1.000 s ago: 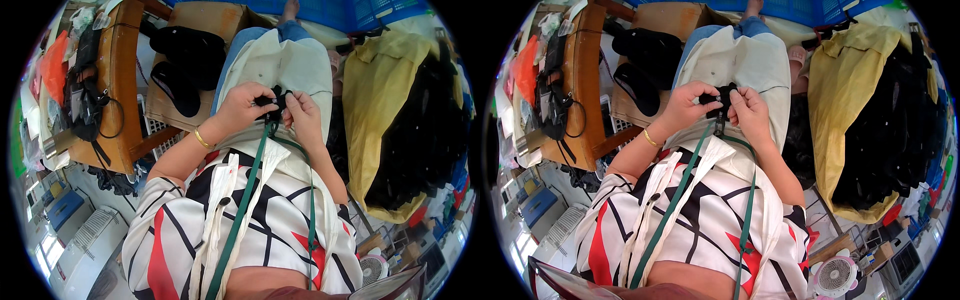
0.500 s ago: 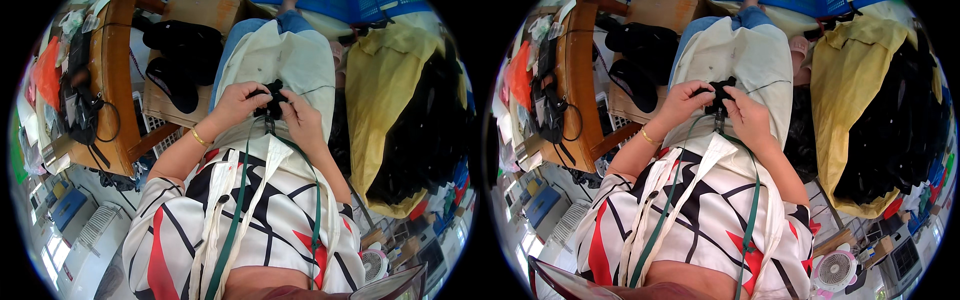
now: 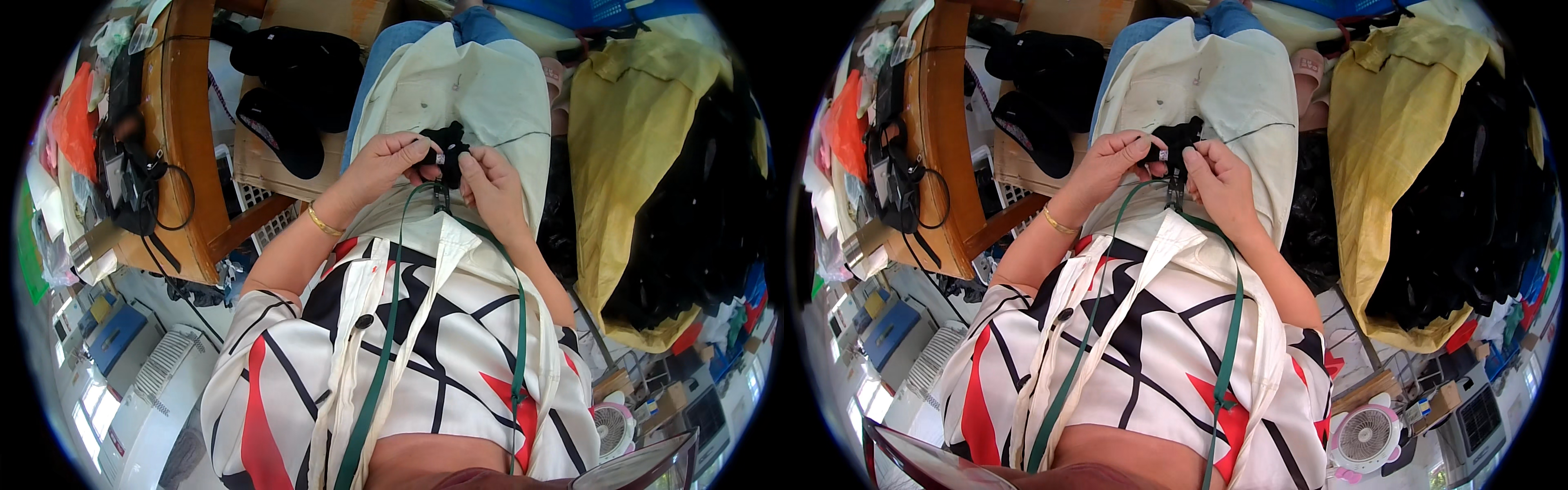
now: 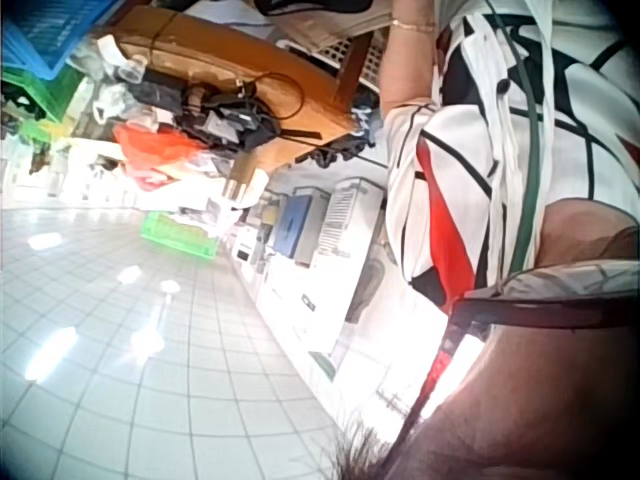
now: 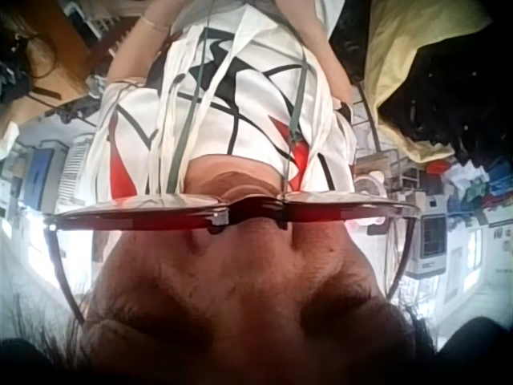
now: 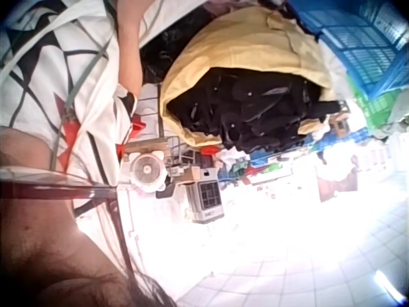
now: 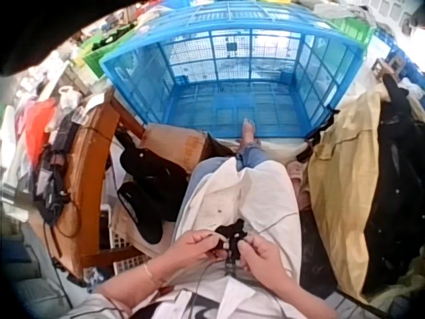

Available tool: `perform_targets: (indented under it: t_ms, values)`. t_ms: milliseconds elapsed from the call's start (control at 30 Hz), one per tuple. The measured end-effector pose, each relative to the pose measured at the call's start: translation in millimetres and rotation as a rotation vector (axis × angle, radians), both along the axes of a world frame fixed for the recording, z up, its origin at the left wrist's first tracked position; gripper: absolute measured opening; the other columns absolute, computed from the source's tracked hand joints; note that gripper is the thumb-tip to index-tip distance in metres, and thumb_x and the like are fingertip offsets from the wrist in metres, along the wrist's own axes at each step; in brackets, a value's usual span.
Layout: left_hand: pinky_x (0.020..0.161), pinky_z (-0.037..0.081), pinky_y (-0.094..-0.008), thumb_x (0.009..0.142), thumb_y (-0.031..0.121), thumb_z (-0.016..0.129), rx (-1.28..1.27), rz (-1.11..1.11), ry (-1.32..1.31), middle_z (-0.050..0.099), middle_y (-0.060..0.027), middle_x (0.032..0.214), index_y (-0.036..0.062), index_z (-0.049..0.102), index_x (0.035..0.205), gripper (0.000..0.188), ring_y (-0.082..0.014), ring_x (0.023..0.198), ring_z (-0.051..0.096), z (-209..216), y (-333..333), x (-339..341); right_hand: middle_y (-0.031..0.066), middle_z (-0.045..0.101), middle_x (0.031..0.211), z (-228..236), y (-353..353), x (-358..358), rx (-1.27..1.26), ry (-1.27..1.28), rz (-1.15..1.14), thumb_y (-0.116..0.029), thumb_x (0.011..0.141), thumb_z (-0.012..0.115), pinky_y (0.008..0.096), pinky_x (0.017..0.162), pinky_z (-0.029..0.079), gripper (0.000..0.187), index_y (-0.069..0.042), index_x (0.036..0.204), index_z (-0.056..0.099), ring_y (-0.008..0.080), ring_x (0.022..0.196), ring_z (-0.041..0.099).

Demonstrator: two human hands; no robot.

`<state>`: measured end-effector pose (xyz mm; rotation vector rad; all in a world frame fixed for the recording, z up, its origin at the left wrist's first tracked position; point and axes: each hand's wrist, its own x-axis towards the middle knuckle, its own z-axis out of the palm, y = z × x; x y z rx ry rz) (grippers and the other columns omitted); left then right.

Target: The person sits on the floor and sews a black slipper using a needle and thread. They repeatedly pull the thread through the slipper's sole and upper, adjusting the slipper's position on their lap as they work.

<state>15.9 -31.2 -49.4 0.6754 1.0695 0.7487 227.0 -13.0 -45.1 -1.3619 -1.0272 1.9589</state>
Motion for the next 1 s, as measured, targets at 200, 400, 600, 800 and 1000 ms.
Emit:
perform_targets:
  t_ms: [200,400,600,800,1000]
  values:
    - [0.072,0.052,-0.0213,0.097,0.022,0.061,0.134,-0.011,0.144,0.069,-0.0027,0.096,0.0024,0.068,0.11,0.024,-0.0081,0.085,0.064,4,0,4,-0.0019,0.058,0.068,-6,-6,0,0.094,0.023,-0.057,-0.017,0.098,0.06,0.0192,0.053,0.039,0.016,-0.001,0.1,0.061,0.003,0.057,0.049]
    - [0.073,0.051,-0.0231,0.087,0.006,0.071,0.462,-0.089,0.418,0.068,-0.0032,0.096,0.0009,0.068,0.104,0.018,-0.0094,0.085,0.063,10,0,2,0.0023,0.061,0.069,-14,-16,4,0.542,-0.224,0.032,-0.008,0.092,0.062,0.0226,0.056,0.043,0.016,0.0,0.107,0.064,0.0069,0.059,0.054]
    - [0.076,0.051,-0.0245,0.086,0.002,0.071,0.77,-0.054,0.569,0.068,-0.0061,0.1,0.0017,0.066,0.101,0.015,-0.0119,0.085,0.064,7,-1,-2,0.0028,0.061,0.071,-11,-14,6,0.71,-0.264,0.088,-0.006,0.092,0.063,0.0229,0.055,0.043,0.02,-0.001,0.111,0.065,0.0067,0.059,0.053]
    - [0.083,0.051,-0.0264,0.09,0.005,0.067,0.244,0.352,-0.085,0.067,-0.0067,0.108,0.006,0.062,0.102,0.013,-0.0149,0.089,0.064,-11,-4,3,-0.0022,0.059,0.073,-11,-11,4,0.215,-0.011,-0.097,-0.012,0.098,0.058,0.0187,0.057,0.041,0.028,-0.004,0.124,0.061,0.0033,0.063,0.051]
    - [0.087,0.05,-0.0326,0.095,0.013,0.063,-0.039,0.445,-0.571,0.065,-0.0034,0.106,0.0109,0.061,0.101,0.007,-0.0167,0.094,0.061,-16,0,34,-0.0024,0.057,0.073,2,2,-17,0.112,0.121,-0.053,-0.02,0.1,0.057,0.0185,0.057,0.042,0.026,-0.002,0.12,0.059,0.0032,0.062,0.05]
